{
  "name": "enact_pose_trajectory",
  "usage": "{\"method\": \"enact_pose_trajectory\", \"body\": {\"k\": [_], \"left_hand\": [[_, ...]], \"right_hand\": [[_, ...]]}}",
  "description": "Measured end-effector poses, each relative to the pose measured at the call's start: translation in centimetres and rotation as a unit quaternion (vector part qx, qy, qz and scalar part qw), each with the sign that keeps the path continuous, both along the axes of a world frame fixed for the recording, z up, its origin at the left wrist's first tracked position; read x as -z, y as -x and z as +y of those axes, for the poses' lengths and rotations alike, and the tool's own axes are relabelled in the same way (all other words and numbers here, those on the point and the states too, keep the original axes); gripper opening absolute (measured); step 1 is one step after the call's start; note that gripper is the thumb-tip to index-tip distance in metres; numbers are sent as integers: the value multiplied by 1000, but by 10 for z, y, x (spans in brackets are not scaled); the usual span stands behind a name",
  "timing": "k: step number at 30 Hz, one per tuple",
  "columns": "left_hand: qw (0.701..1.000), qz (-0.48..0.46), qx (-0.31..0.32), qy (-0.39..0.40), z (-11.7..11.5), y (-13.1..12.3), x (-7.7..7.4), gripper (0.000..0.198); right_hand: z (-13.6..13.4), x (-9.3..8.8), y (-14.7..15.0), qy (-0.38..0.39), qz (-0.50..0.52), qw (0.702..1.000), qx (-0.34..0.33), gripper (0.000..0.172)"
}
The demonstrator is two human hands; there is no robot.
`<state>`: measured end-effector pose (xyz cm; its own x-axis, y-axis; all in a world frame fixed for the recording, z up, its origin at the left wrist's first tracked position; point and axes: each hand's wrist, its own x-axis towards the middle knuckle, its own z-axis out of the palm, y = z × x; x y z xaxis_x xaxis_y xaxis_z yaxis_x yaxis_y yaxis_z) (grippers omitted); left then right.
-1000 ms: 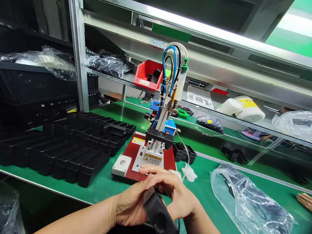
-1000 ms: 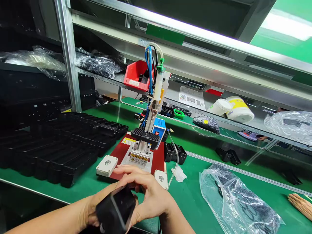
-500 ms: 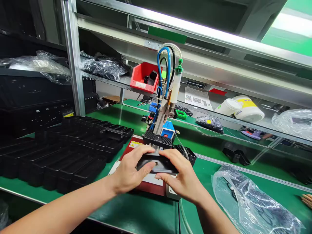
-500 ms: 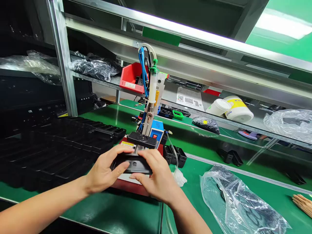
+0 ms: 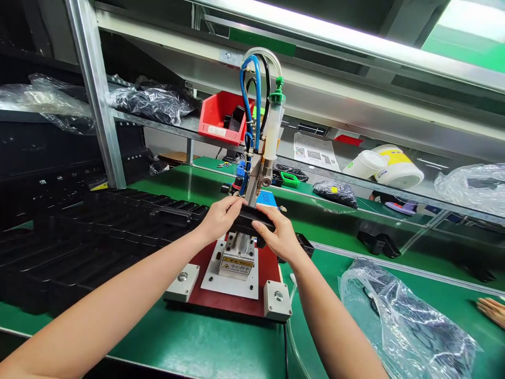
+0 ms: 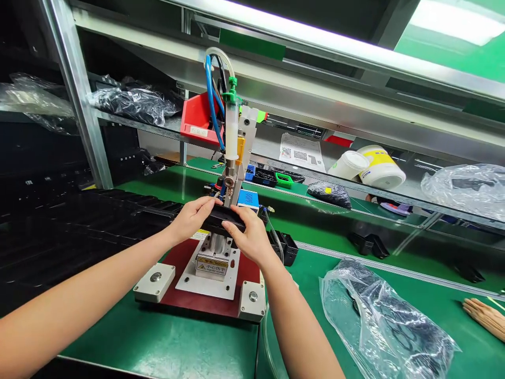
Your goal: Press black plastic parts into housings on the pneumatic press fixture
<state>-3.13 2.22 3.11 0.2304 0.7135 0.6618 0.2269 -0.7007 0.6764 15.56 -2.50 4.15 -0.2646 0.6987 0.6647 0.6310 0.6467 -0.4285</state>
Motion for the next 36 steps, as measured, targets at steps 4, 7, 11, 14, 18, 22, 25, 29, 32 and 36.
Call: {"method": "enact_pose_trajectory", "body": {"k": [4,7,11,14,18,22,25,29,32,36], "left_hand": [[999,-31,3,22,1,4,10,43],[999,-37,-13,23,1,4,15,45],[997,-58,-45,14,-2,1,17,46],[998,-48,-43,18,-3,0,16,47],[997,-49,-55,1,-2,-1,17,46],[994,-73,-56,-50,-1,-5,20,47],[991,-89,-51,-87,2,-7,23,50],[992,-88,-35,-85,7,-5,21,48],[995,-75,-14,-59,6,-3,17,44],[996,-81,-6,-31,3,-2,15,43]], "right_hand": [[-5,0,10,-15,2,999,30,35],[-4,1,17,-16,29,999,37,33],[-1,6,19,-36,65,997,31,32],[1,10,21,-62,87,993,45,32],[2,13,24,-118,106,986,49,31],[4,17,23,-159,104,981,49,31],[7,21,23,-181,94,977,59,30],[9,21,23,-186,93,976,61,29],[8,19,24,-161,88,981,61,29],[7,20,24,-157,93,981,68,30]]}}
